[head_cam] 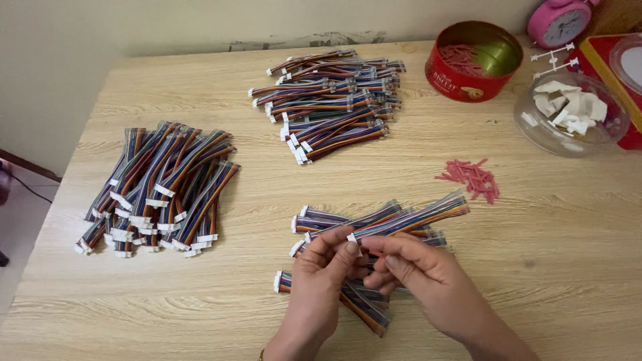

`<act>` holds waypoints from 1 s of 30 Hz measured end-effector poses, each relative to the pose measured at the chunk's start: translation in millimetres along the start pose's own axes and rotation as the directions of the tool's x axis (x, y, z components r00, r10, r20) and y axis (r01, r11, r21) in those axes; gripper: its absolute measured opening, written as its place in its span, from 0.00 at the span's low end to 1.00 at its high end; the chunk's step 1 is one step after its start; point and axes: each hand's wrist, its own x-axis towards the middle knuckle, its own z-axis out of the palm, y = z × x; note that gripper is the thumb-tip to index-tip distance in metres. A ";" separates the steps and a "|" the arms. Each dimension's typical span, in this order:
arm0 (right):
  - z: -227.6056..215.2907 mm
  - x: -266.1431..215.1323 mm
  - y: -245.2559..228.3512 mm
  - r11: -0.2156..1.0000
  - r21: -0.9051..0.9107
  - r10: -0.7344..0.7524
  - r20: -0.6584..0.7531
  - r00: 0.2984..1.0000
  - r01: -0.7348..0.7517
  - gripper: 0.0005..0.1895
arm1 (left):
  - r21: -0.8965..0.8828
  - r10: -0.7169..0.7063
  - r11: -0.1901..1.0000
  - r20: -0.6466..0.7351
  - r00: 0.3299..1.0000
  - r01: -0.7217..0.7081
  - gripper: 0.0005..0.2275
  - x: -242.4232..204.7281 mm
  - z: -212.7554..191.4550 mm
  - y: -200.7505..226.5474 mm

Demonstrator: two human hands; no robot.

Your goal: Apply white adhesive labels to the center of multi-colored wire bundles.

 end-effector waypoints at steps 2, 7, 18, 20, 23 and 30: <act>-0.9 0.9 2.5 1.000 -0.003 0.021 0.002 1.000 -0.021 0.18 | -0.007 -0.003 1.000 0.011 1.000 0.003 0.11 -1.2 1.1 2.1; 4.7 -5.2 -10.2 0.999 0.031 0.012 -0.027 1.000 -0.011 0.15 | -0.070 -0.027 0.997 0.019 0.999 0.028 0.11 -1.6 -0.1 5.3; 10.5 -14.1 -30.9 0.978 -0.129 -0.170 -0.038 0.985 0.164 0.19 | -0.128 -0.121 0.985 -0.010 0.993 0.119 0.12 -0.6 -1.8 9.4; 10.8 -13.3 -31.8 0.977 -0.140 -0.166 -0.047 0.985 0.158 0.20 | -0.129 -0.115 0.985 -0.004 0.993 0.114 0.12 -0.7 -2.8 8.7; 10.3 -16.0 -37.1 0.974 -0.162 -0.175 -0.103 0.979 0.157 0.18 | -0.137 -0.091 0.986 0.010 0.996 0.091 0.12 -0.6 -4.6 6.5; -1.2 -13.4 -68.4 0.374 -0.891 -0.596 -0.018 0.803 0.257 0.15 | 0.091 0.025 0.996 0.007 1.000 -0.026 0.11 -5.3 -3.0 8.3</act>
